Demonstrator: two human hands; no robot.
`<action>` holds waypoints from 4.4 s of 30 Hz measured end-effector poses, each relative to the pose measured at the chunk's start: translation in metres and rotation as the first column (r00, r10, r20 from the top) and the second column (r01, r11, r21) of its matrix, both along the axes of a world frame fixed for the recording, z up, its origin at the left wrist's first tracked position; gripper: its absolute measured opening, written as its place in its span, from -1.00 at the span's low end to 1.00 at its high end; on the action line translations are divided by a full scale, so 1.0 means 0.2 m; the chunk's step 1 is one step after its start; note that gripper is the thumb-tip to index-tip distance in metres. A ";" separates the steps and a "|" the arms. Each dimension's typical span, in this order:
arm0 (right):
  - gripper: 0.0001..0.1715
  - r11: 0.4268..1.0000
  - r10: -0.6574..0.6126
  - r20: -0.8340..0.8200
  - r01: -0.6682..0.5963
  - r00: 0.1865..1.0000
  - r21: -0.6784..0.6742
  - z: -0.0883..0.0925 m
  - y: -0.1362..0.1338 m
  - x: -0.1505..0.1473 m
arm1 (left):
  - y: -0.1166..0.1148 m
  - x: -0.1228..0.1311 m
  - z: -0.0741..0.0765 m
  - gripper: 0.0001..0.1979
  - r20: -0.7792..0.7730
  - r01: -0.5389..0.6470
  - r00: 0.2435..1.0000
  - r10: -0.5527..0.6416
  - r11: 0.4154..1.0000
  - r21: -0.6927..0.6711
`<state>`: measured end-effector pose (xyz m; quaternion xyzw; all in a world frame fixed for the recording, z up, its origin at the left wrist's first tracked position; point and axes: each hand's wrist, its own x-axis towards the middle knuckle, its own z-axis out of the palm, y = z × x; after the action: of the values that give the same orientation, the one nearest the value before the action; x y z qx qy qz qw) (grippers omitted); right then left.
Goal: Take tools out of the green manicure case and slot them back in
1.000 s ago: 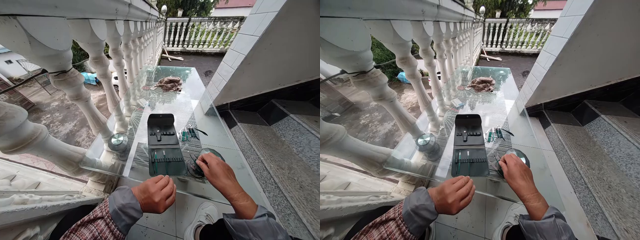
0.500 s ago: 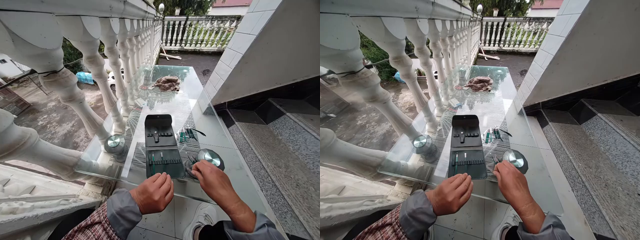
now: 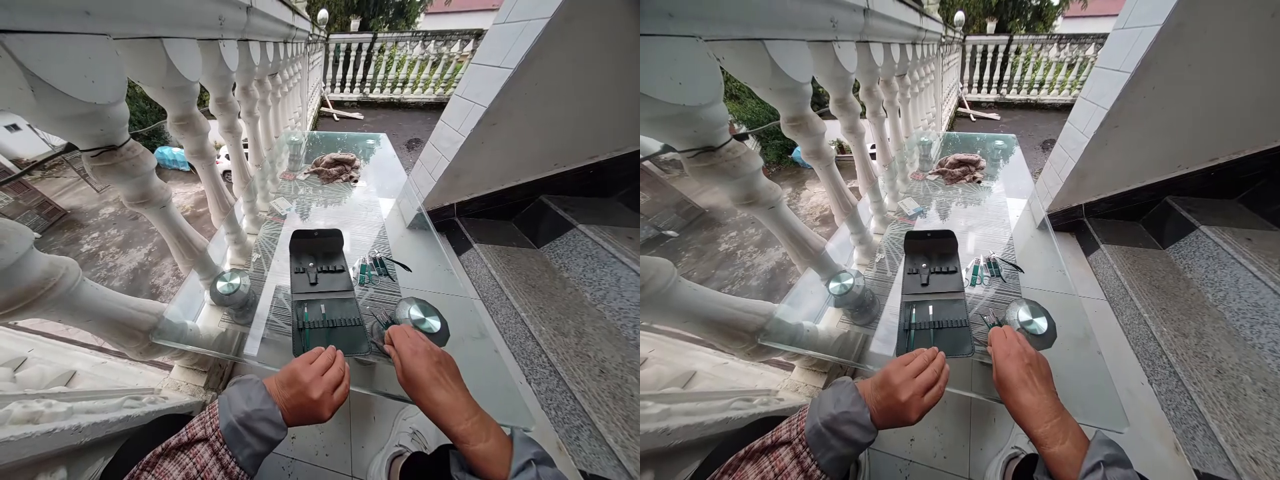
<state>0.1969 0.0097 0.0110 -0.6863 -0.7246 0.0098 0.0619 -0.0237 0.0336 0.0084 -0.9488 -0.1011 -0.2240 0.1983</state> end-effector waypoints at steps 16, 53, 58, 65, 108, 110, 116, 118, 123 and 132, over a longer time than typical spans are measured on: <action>-0.74 0.975 -0.213 -0.925 0.010 0.316 -0.221 0.12 0.22 -0.12 | -0.01 0.01 -0.01 -0.76 -0.016 0.005 1.000 -0.006 1.000 -0.017; -0.69 0.990 -0.142 -0.846 0.067 0.514 -0.125 -0.03 0.52 -0.33 | -0.02 0.00 -0.04 -0.75 -0.045 -0.036 0.998 0.034 0.998 -0.054; -0.70 0.992 -0.116 -0.823 0.020 0.556 -0.126 -0.04 0.53 -0.34 | -0.02 0.00 -0.03 -0.75 -0.020 -0.039 0.999 0.037 0.997 -0.071; -0.77 0.996 -0.043 -0.774 -0.032 0.632 -0.081 0.00 0.50 -0.34 | -0.01 -0.01 -0.02 -0.74 0.011 -0.036 0.999 0.037 0.995 -0.091; -0.55 0.931 0.364 -0.247 -0.346 0.898 0.112 0.02 0.25 -0.25 | -0.03 0.00 -0.04 -0.74 0.012 0.033 0.999 -0.033 0.999 -0.019; -0.55 0.929 0.371 -0.287 -0.348 0.883 0.128 0.01 0.26 -0.24 | -0.03 0.00 -0.03 -0.74 0.008 0.033 0.999 -0.033 0.999 -0.027; -0.62 0.942 0.336 -0.553 -0.280 0.762 0.186 -0.02 0.27 -0.22 | -0.03 -0.01 -0.03 -0.76 -0.046 0.069 0.997 -0.069 0.998 0.005; -0.64 0.959 0.281 -0.630 -0.195 0.724 0.205 -0.01 0.26 -0.22 | -0.03 -0.02 -0.03 -0.76 -0.066 0.096 0.993 -0.094 0.995 0.015; -0.64 0.982 0.082 -0.721 0.068 0.688 0.176 0.03 0.25 -0.12 | -0.03 -0.04 -0.01 -0.75 -0.061 0.092 0.994 -0.089 0.995 0.035; -0.60 0.921 -0.270 -0.630 0.386 0.728 0.051 0.07 0.19 0.17 | -0.03 -0.03 -0.04 -0.72 -0.061 -0.030 0.998 0.027 0.999 -0.039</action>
<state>0.2316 0.0469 0.0251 -0.7548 -0.5296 0.1548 0.3547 -0.0305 0.0281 0.0003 -0.9574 -0.1132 -0.1903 0.1853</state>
